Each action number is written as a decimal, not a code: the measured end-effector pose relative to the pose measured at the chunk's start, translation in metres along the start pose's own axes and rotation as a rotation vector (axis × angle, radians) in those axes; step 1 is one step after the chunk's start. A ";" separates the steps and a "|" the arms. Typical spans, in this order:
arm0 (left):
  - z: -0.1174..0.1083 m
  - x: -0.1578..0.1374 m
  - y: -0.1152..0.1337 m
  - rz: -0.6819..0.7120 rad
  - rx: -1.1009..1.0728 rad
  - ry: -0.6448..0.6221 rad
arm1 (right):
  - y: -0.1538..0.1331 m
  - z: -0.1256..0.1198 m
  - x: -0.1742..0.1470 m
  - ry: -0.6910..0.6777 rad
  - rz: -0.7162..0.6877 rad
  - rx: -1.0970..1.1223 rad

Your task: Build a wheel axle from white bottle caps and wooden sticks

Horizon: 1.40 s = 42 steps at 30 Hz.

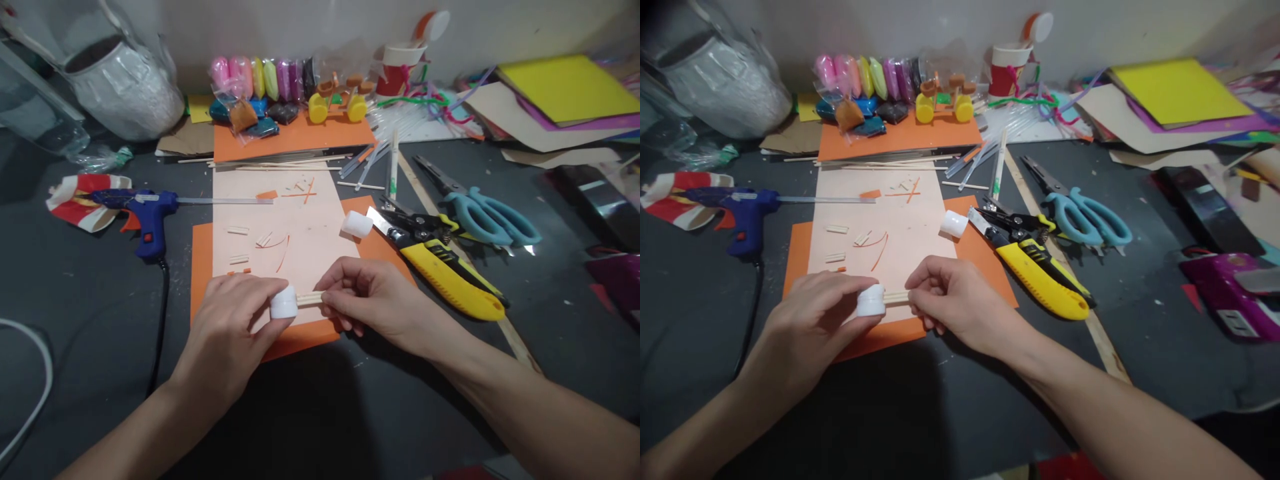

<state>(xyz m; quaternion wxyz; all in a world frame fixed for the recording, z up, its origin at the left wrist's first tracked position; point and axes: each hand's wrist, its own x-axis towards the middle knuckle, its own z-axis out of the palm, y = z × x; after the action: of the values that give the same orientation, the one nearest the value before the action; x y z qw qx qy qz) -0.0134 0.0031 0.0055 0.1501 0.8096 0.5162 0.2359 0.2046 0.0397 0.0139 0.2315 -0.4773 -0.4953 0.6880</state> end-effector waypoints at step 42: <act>-0.001 0.001 0.004 -0.012 0.014 -0.006 | 0.000 0.000 0.001 -0.019 0.008 0.023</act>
<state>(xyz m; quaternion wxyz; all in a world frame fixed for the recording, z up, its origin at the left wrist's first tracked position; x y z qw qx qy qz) -0.0106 0.0028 0.0087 0.1474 0.8082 0.5223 0.2286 0.2045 0.0407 0.0139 0.2297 -0.4698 -0.4876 0.6992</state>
